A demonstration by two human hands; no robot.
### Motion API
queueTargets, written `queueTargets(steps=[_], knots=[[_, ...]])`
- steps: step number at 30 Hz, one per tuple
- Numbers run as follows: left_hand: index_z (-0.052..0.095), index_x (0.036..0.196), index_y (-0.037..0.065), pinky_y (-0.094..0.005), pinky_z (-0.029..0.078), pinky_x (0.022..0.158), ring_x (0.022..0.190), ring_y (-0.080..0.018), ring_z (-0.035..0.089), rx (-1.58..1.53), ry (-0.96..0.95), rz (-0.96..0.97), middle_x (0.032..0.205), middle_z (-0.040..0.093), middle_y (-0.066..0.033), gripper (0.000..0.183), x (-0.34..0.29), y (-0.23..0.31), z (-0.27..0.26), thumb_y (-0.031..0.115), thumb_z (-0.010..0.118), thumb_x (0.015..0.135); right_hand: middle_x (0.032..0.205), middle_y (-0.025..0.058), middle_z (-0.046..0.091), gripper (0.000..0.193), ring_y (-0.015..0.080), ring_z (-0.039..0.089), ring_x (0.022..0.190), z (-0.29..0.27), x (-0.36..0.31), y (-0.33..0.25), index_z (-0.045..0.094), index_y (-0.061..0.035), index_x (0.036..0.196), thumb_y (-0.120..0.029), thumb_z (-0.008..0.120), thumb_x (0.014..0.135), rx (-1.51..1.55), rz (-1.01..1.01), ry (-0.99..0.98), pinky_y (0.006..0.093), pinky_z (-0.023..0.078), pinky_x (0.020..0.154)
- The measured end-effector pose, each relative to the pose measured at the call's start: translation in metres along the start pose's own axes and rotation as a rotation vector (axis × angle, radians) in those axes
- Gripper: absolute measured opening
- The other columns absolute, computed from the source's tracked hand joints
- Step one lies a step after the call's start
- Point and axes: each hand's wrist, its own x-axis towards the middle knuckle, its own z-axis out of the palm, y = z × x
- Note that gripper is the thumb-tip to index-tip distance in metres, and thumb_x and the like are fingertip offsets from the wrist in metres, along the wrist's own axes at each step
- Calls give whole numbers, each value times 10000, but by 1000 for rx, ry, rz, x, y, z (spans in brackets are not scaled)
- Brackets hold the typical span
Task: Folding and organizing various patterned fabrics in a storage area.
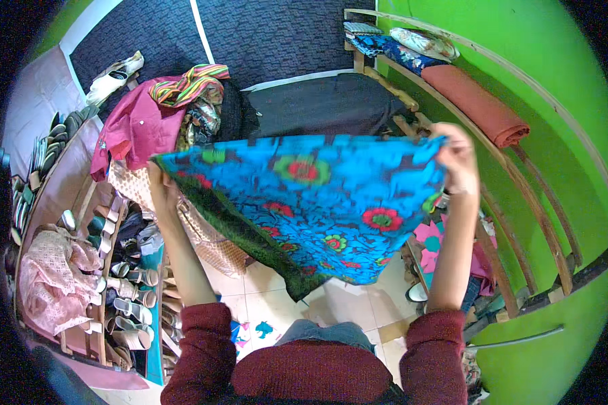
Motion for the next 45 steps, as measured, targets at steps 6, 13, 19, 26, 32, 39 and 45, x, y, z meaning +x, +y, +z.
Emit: queueTargets(steps=[6, 13, 19, 26, 32, 39, 45], knots=[[583, 946, 20, -193, 481, 462, 619, -154, 648, 853, -105, -406, 801, 620, -52, 278, 15, -40, -47, 289, 558, 877, 697, -23, 602, 199, 46, 480, 624, -5, 12, 39, 678, -35, 869, -79, 721, 680, -1005, 268, 16, 225, 388, 548], [572, 886, 87, -178, 492, 496, 609, -95, 616, -74, -245, -216, 786, 634, -19, 149, -2, -30, -31, 236, 555, 879, 814, 29, 634, 208, 102, 574, 765, -25, -5, 14, 611, -35, 939, -129, 675, 765, 132, 130, 190, 262, 456, 722], [581, 882, 18, -226, 470, 440, 530, -131, 609, 805, -150, -391, 737, 607, -52, 271, 14, -53, -46, 288, 582, 858, 636, -15, 553, 182, 80, 468, 550, -29, 3, 64, 655, 5, 788, -158, 709, 729, -1085, 268, 194, 242, 371, 520], [476, 1031, -14, -295, 541, 609, 713, -240, 655, 585, 24, -421, 863, 606, -100, 272, 13, -66, -3, 234, 416, 939, 769, 7, 605, 114, 135, 647, 750, -13, 10, 73, 544, -61, 867, -173, 564, 874, -465, 405, 373, 199, 450, 449], [488, 1031, 26, -279, 531, 602, 767, -215, 652, 721, -95, -422, 917, 603, -97, 288, 25, -56, -18, 285, 394, 947, 857, 50, 617, 99, 174, 650, 766, -1, 14, 73, 485, -47, 891, -144, 493, 908, -269, 494, 336, 242, 542, 633], [524, 1011, 14, -238, 507, 558, 695, -196, 650, 598, -93, -156, 860, 578, -50, 248, 38, -29, -19, 234, 534, 895, 842, 62, 595, 125, 193, 645, 801, 0, 29, 69, 492, -9, 954, -126, 468, 918, -265, 268, 217, 271, 534, 712], [503, 1012, 44, -276, 554, 575, 700, -236, 653, 94, -288, -146, 1031, 588, -158, 211, 38, -4, -7, 231, 467, 920, 964, 90, 617, 301, 156, 631, 860, 12, 36, 32, 508, -5, 1143, -196, 489, 912, -125, 180, 178, 250, 495, 772]])
